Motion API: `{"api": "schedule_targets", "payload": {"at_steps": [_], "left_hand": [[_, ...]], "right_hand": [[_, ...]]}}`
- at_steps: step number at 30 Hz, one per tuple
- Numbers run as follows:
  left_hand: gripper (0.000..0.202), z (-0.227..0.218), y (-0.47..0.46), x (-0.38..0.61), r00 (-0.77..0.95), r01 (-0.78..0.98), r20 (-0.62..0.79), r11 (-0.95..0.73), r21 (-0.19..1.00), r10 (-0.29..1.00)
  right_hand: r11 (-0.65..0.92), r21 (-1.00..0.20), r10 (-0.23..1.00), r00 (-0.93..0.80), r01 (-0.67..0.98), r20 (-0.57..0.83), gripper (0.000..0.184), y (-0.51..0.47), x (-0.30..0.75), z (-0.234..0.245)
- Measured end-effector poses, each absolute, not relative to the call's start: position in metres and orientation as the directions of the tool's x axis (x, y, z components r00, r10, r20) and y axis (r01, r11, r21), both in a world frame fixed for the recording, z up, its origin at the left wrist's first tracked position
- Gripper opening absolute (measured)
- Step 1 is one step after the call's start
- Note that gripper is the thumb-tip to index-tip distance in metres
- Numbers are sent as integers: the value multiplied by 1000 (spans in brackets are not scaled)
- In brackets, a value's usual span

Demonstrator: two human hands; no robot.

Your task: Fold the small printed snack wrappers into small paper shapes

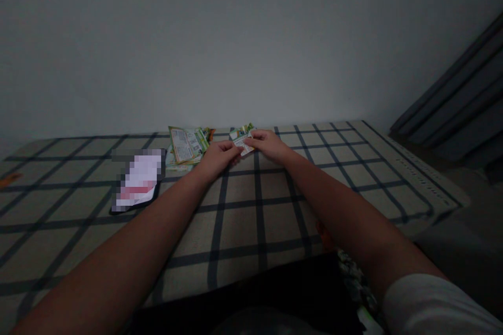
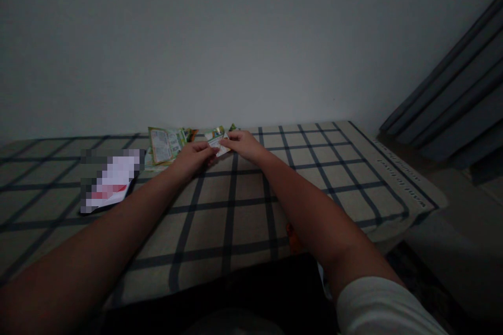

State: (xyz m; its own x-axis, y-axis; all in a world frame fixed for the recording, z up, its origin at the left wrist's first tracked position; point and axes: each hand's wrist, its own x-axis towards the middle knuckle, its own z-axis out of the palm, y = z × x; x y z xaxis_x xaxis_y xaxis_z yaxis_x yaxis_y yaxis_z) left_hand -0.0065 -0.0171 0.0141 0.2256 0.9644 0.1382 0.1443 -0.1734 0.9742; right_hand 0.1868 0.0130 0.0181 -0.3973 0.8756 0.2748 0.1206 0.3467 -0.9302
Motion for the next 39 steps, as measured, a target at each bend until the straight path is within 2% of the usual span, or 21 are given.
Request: {"api": "schedule_targets", "payload": {"at_steps": [7, 15, 19, 22, 25, 28, 31, 35, 39], "left_hand": [[29, 16, -20, -8, 208, 218, 235, -280, 935, 949], [29, 10, -16, -5, 283, 132, 83, -124, 983, 956], [34, 12, -18, -6, 193, 127, 185, -212, 969, 964], [39, 16, -19, -8, 152, 204, 281, -309, 929, 947], [37, 19, -19, -9, 114, 258, 326, -344, 903, 939], [33, 20, -16, -10, 73, 234, 352, -359, 903, 933], [29, 19, -14, -9, 58, 181, 334, -339, 923, 941], [27, 16, -12, -9, 44, 142, 278, -281, 949, 960], [29, 11, -9, -7, 91, -12, 165, -165, 986, 982]], "right_hand": [[309, -951, 901, -329, 28, 283, 37, 15, 183, 16], [304, -951, 890, -374, 56, 262, 41, 18, 188, 16], [313, -948, 884, -380, 52, 271, 37, 18, 189, 15], [307, -951, 896, -349, 40, 275, 33, 17, 185, 16], [238, -971, 917, -323, -25, 233, 28, 16, 181, 16], [144, -988, 923, -353, -49, 152, 25, 17, 181, 14], [133, -991, 907, -403, -3, 123, 21, 18, 183, 13], [194, -980, 905, -394, 52, 158, 17, 18, 185, 13], [227, -968, 902, -399, 107, 167, 13, 14, 183, 16]]}}
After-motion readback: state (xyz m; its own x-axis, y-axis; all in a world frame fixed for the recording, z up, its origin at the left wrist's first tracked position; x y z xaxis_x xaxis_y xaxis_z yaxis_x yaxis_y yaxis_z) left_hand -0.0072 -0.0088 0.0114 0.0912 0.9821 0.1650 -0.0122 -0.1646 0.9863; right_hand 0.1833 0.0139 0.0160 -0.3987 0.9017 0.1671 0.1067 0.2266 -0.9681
